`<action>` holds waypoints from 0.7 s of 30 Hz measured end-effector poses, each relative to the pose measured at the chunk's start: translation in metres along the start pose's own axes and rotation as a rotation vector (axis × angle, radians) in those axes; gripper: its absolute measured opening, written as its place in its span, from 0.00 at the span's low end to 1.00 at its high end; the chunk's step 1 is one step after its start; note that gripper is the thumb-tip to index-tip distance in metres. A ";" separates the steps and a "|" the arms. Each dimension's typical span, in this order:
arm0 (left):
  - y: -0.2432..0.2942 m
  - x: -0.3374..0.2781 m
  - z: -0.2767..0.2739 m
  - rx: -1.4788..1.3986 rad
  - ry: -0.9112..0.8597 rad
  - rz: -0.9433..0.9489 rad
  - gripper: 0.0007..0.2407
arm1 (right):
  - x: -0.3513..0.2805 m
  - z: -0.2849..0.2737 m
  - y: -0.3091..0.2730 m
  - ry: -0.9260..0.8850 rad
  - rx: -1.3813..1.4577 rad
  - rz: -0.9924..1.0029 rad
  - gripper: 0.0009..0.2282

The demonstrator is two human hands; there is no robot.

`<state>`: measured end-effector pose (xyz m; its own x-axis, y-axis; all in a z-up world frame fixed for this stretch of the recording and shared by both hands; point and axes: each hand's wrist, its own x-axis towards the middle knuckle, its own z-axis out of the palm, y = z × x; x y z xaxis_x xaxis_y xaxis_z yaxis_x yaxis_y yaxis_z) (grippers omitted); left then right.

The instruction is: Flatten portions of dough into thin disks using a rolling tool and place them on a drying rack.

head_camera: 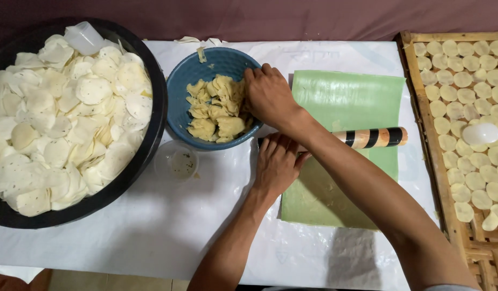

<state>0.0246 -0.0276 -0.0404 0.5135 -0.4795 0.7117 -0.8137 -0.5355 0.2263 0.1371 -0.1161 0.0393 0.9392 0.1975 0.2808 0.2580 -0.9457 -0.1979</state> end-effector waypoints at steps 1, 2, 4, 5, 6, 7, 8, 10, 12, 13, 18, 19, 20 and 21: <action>0.000 0.001 -0.001 0.000 0.002 -0.002 0.15 | -0.001 -0.005 0.001 -0.001 -0.001 -0.002 0.09; 0.002 0.002 -0.003 -0.004 0.009 -0.002 0.15 | -0.003 -0.009 0.001 -0.019 0.109 0.026 0.09; 0.004 0.002 -0.005 -0.009 0.017 -0.004 0.15 | -0.007 -0.019 0.002 -0.037 0.218 0.054 0.09; 0.005 0.002 -0.005 -0.014 0.024 -0.002 0.15 | -0.009 -0.024 0.003 -0.053 0.328 0.085 0.10; 0.006 0.003 -0.005 -0.020 0.029 0.001 0.15 | -0.012 -0.029 0.005 -0.068 0.438 0.118 0.10; 0.006 0.003 -0.006 -0.021 0.030 0.001 0.15 | -0.015 -0.034 0.005 -0.068 0.437 0.119 0.10; 0.005 0.003 -0.006 -0.016 0.032 0.009 0.15 | -0.017 -0.039 0.005 -0.055 0.528 0.118 0.09; 0.005 0.006 -0.007 -0.013 0.035 0.020 0.15 | -0.021 -0.044 0.008 -0.038 0.618 0.119 0.08; 0.005 0.008 -0.010 -0.014 0.025 0.023 0.16 | -0.023 -0.044 0.012 -0.061 0.767 0.150 0.10; 0.006 0.009 -0.012 -0.017 0.022 0.028 0.16 | -0.024 -0.041 0.012 -0.056 0.768 0.155 0.10; 0.009 0.019 -0.019 -0.012 0.054 0.038 0.14 | -0.025 -0.033 0.011 0.015 0.591 0.138 0.10; 0.010 0.015 -0.017 -0.016 0.052 0.042 0.14 | -0.029 -0.027 0.007 0.018 0.591 0.143 0.10; 0.010 0.012 -0.015 0.006 0.024 0.009 0.12 | -0.031 -0.022 0.003 0.010 0.426 0.083 0.17; 0.010 0.009 -0.013 0.029 -0.004 -0.023 0.11 | -0.034 -0.016 -0.001 0.002 0.261 0.023 0.25</action>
<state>0.0175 -0.0284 -0.0237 0.5334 -0.4693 0.7037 -0.7933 -0.5663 0.2236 0.1016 -0.1263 0.0451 0.9453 0.1756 0.2750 0.2861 -0.8511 -0.4402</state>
